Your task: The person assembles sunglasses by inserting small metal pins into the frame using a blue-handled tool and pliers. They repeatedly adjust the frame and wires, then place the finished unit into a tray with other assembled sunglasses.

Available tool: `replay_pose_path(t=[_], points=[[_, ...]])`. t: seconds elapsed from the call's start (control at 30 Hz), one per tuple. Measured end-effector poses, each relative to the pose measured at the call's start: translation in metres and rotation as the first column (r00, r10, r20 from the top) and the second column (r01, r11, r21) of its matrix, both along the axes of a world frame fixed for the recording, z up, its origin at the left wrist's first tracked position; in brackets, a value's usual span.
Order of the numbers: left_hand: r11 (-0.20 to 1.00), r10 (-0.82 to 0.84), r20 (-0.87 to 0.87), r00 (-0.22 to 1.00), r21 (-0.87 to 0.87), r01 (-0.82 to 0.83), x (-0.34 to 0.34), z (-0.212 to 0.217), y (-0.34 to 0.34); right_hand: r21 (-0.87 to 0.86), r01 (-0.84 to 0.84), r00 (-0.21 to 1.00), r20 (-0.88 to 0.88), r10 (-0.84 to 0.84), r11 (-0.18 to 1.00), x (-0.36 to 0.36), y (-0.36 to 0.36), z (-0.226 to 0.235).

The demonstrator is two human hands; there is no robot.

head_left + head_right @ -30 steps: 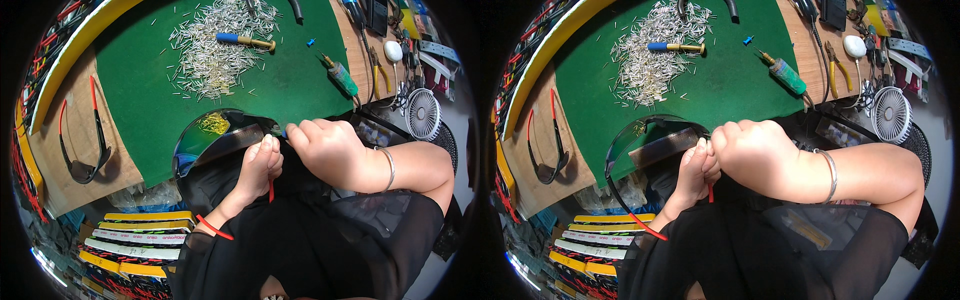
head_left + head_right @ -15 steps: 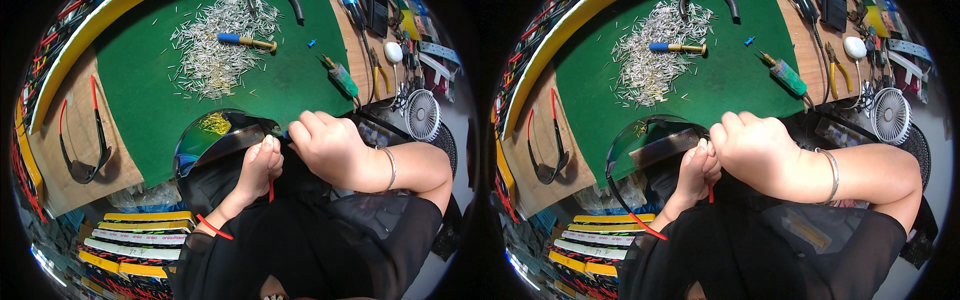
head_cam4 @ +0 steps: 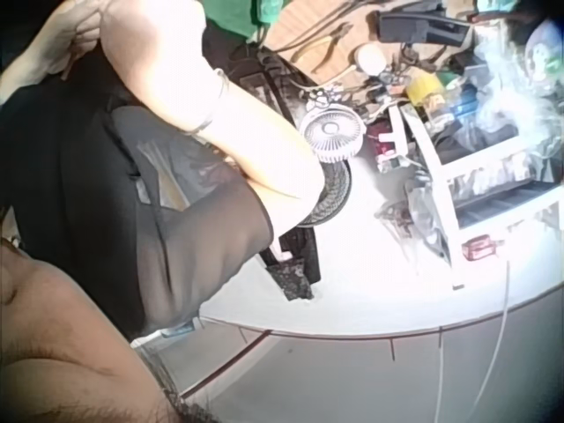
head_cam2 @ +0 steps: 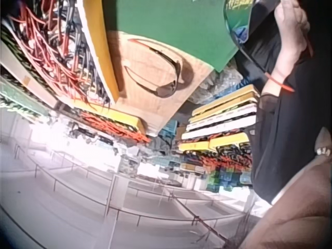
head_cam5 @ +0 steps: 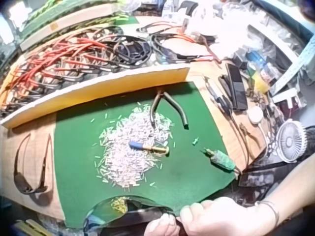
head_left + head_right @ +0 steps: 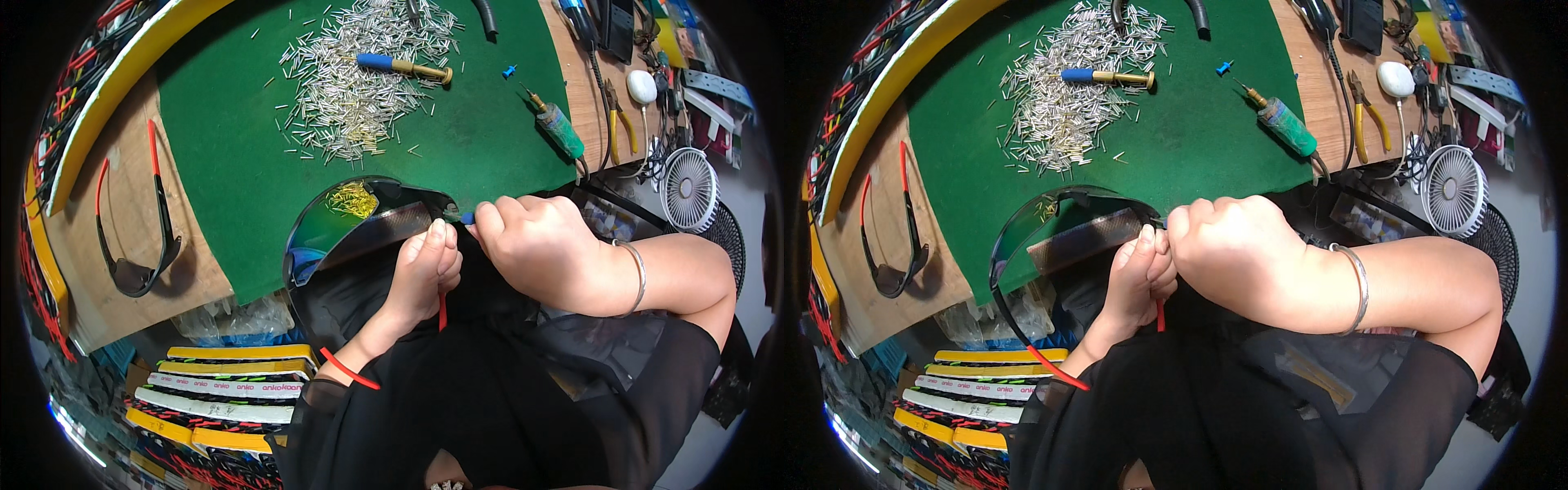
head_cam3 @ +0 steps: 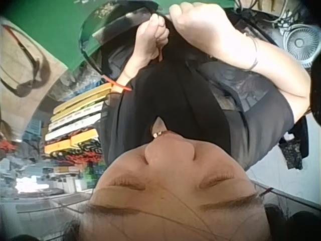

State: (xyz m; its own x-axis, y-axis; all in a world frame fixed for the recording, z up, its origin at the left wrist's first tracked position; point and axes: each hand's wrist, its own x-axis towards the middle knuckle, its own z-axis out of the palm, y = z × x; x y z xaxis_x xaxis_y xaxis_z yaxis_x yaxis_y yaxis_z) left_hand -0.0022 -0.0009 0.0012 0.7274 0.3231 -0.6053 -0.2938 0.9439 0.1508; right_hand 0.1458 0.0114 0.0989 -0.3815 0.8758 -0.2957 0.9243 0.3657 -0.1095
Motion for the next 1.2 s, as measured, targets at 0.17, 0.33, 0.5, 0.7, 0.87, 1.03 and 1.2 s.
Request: replay_pose_path(t=[0.17,0.33,0.5,0.7,0.87,1.03,1.2], points=[[0.999,0.026,0.034,0.999,-0.02,-0.025,0.002,-0.002,-0.001,-0.078,0.04,0.99,-0.128,-0.05,0.996,0.011,0.01,0.006],[0.996,-0.032,-0.017,0.999,-0.087,0.03,-0.005,0.016,0.005,-0.161,0.156,0.951,-0.244,-0.192,0.975,0.042,0.028,0.032],[0.987,-0.055,-0.015,0.998,0.148,0.056,-0.006,0.039,0.016,0.154,0.457,0.834,-0.417,-0.362,0.876,0.085,0.058,0.003],[0.895,-0.004,-0.236,0.972,0.433,0.108,-0.006,0.031,0.014,0.313,0.533,0.8,-0.489,-0.348,0.786,0.079,0.109,-0.057],[0.866,0.192,-0.363,0.912,0.5,0.016,-0.013,0.036,0.012,0.35,0.449,0.834,-0.493,-0.246,0.822,0.062,0.118,-0.066],[0.856,0.291,-0.499,0.816,0.518,0.012,0.004,0.056,0.031,0.521,0.347,0.866,-0.498,-0.052,0.78,0.062,0.121,-0.074],[0.771,0.364,-0.462,0.809,0.636,0.017,0.003,0.045,0.034,0.5,0.362,0.868,-0.488,-0.09,0.787,0.079,0.112,-0.055]])
